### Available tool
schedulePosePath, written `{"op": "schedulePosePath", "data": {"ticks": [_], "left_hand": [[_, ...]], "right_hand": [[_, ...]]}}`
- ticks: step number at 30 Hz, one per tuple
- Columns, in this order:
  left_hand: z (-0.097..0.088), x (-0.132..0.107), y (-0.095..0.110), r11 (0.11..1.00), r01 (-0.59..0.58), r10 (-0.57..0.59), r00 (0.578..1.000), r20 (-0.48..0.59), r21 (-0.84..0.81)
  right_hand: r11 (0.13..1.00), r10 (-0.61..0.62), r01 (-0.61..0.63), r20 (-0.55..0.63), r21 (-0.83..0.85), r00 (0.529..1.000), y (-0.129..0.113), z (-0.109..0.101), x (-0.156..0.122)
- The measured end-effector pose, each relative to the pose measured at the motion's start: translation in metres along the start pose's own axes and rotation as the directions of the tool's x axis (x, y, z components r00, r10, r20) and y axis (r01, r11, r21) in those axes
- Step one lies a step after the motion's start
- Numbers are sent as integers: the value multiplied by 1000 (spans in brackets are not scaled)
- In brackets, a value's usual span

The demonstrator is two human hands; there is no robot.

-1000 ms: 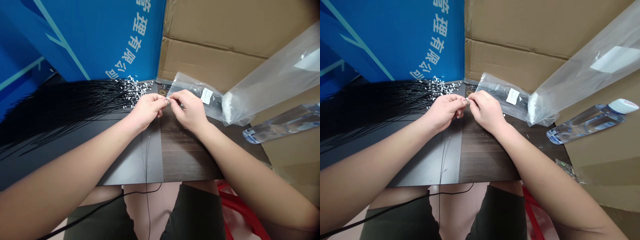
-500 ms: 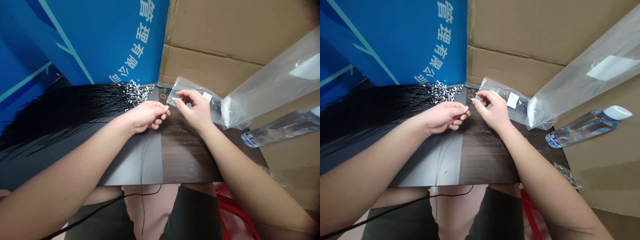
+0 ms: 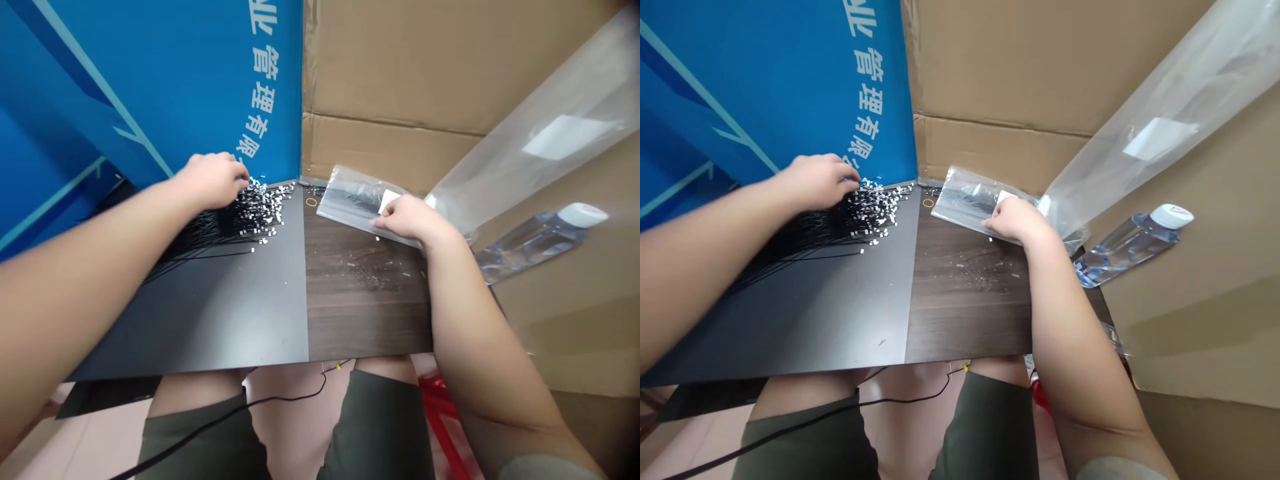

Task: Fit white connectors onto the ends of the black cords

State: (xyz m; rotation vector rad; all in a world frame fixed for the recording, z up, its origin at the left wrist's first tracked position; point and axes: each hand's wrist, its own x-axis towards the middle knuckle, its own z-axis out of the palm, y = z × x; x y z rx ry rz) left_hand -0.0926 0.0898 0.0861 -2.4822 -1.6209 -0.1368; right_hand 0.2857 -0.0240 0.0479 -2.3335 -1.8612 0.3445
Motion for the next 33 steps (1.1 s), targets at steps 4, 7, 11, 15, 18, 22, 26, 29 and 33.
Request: {"op": "schedulePosePath", "data": {"ticks": [4, 7, 11, 15, 18, 22, 26, 29, 33], "left_hand": [[32, -21, 40, 982, 77, -104, 983, -152, -174], [35, -39, 78, 916, -76, -23, 971, -240, -394], [47, -55, 112, 761, -286, 71, 929, -364, -582], [65, -66, 124, 664, -338, 173, 937, -303, -667], [67, -69, 125, 621, -343, 209, 939, -273, -704], [65, -67, 122, 595, -311, 173, 950, -259, -741], [67, -66, 122, 577, -289, 174, 957, -230, -764], [68, -66, 123, 566, -272, 164, 962, -217, -778], [67, -67, 123, 567, -258, 154, 966, -207, -783]], "right_hand": [[997, 29, -12, 227, -75, 974, 1, 0, -2], [997, 44, -29, 235, -65, 971, -1, 7, 1], [998, 43, -33, 235, -48, 971, -2, 13, 5], [999, 35, -30, 207, -31, 978, 0, 6, 0], [998, 56, -57, 153, 1, 987, 4, -5, -6], [996, 75, -81, 213, 22, 974, 6, -8, -8], [997, 73, -76, 204, 4, 976, 2, 6, -1], [997, 71, -71, 189, -9, 979, -1, 15, 4], [999, 37, -30, 186, -41, 982, -3, 18, 3]]}}
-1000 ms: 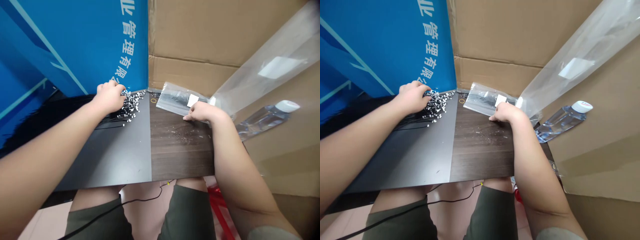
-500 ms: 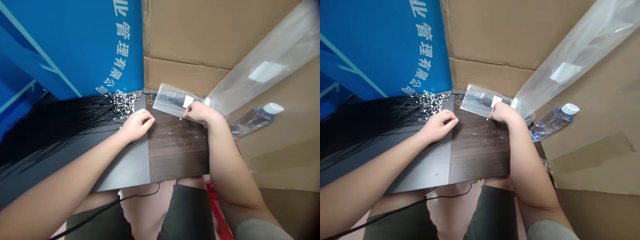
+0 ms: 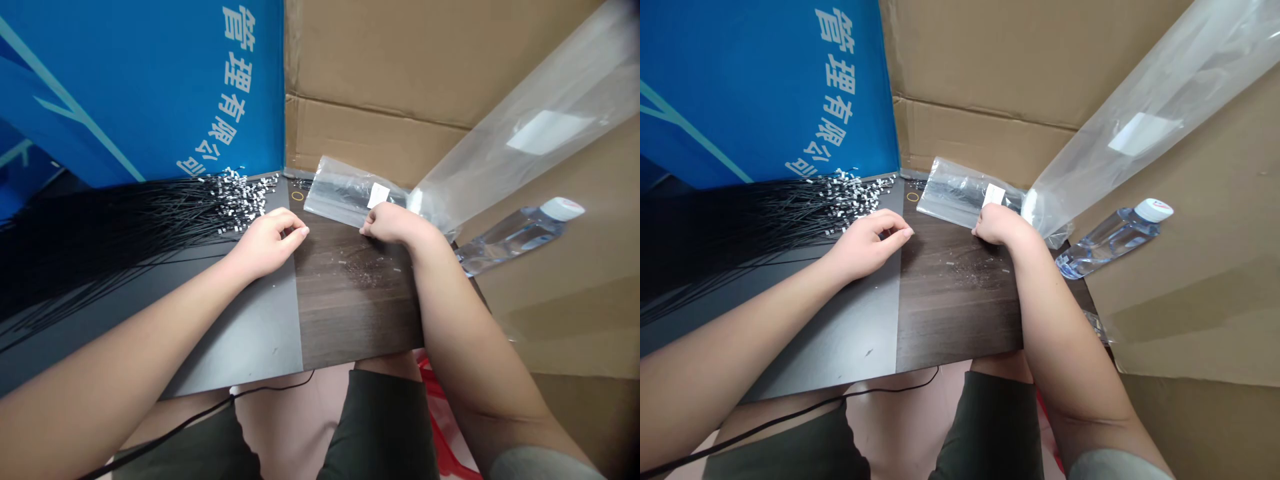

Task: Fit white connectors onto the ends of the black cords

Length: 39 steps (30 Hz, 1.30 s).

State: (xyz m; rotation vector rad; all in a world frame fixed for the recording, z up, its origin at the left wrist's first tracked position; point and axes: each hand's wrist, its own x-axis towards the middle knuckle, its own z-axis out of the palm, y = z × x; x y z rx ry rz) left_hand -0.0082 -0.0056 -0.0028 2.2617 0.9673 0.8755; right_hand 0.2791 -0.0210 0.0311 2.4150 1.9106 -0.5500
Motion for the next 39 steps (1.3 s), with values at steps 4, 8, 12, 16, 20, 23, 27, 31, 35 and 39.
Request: {"op": "schedulePosePath", "data": {"ticks": [4, 8, 12, 16, 20, 23, 27, 31, 35, 39], "left_hand": [[2, 0, 2, 997, 68, -68, 998, -1, -36], [8, 0, 6, 878, 311, -294, 950, 103, -363], [10, 1, 7, 659, 386, -371, 913, 167, -645], [8, 1, 4, 523, 388, -420, 892, 166, -759], [7, 0, 1, 457, 354, -397, 902, 170, -816], [5, 0, -2, 413, 331, -401, 902, 157, -849], [2, 3, -6, 410, 303, -430, 896, 111, -861], [4, 7, -7, 521, 322, -467, 883, 51, -790], [10, 5, -7, 757, 348, -364, 927, 86, -553], [12, 1, -11, 864, 283, -259, 959, 113, -418]], "right_hand": [[983, -174, 177, -81, 43, 981, -12, 4, -9], [855, -438, 496, -303, 150, 846, -44, 19, -21], [783, -537, 619, -429, 67, 726, -72, 36, -30], [764, -564, 645, -488, -2, 667, -78, 46, -30], [755, -557, 656, -552, -25, 620, -77, 49, -30], [721, -591, 693, -538, -17, 601, -77, 52, -32], [642, -619, 761, -521, 94, 587, -76, 56, -32], [729, -401, 626, -568, 277, 719, -82, 45, -9], [885, -390, 463, -481, 37, 785, -102, 20, 41], [894, -418, 314, -345, -319, 840, -129, 6, 88]]}}
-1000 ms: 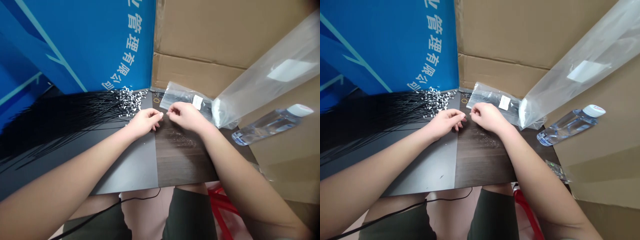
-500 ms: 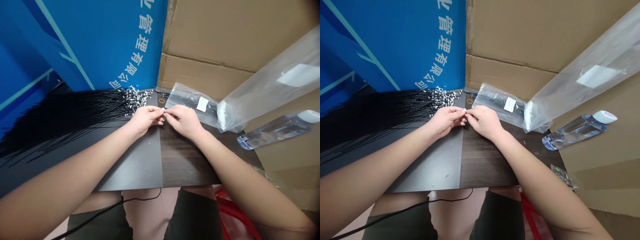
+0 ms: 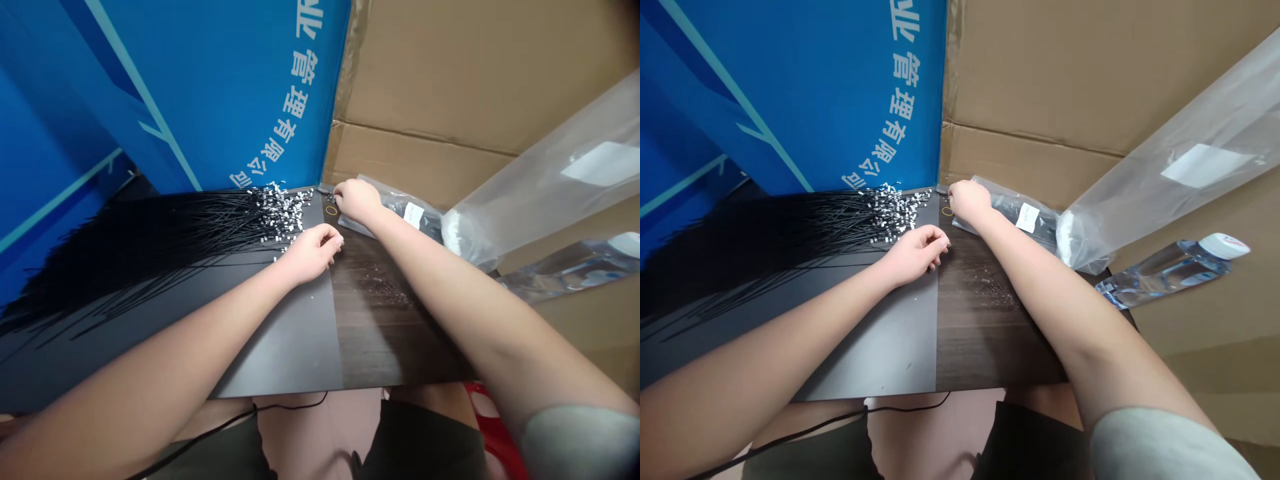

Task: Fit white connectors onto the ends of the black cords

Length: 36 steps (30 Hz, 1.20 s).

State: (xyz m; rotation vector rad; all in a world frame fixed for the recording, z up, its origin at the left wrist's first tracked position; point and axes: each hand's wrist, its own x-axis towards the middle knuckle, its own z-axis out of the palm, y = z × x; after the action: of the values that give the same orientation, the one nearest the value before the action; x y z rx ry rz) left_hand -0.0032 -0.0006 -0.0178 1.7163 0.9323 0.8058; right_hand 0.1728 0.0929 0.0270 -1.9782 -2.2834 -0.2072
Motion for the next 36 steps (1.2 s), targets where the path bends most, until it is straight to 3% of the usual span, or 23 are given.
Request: {"op": "schedulePosePath", "data": {"ticks": [5, 17, 30, 33, 36], "left_hand": [[-2, -1, -2, 996, -37, 34, 999, 30, 80], [0, -1, -2, 996, -40, 37, 998, 41, 77], [0, -3, 2, 997, -17, 14, 999, 35, 82], [0, 0, -2, 997, -17, 15, 1000, 27, 74], [1, 2, -6, 999, -15, 14, 1000, 22, 43]], "right_hand": [[988, -36, 45, 58, -146, 998, -11, 10, 27], [971, -93, 105, 64, -216, 994, -12, 22, 32], [946, -149, 194, 186, -259, 971, -15, 12, 43], [949, -150, 185, 148, -255, 978, -14, 11, 39], [980, -145, 143, -1, -139, 989, -7, 8, 34]]}}
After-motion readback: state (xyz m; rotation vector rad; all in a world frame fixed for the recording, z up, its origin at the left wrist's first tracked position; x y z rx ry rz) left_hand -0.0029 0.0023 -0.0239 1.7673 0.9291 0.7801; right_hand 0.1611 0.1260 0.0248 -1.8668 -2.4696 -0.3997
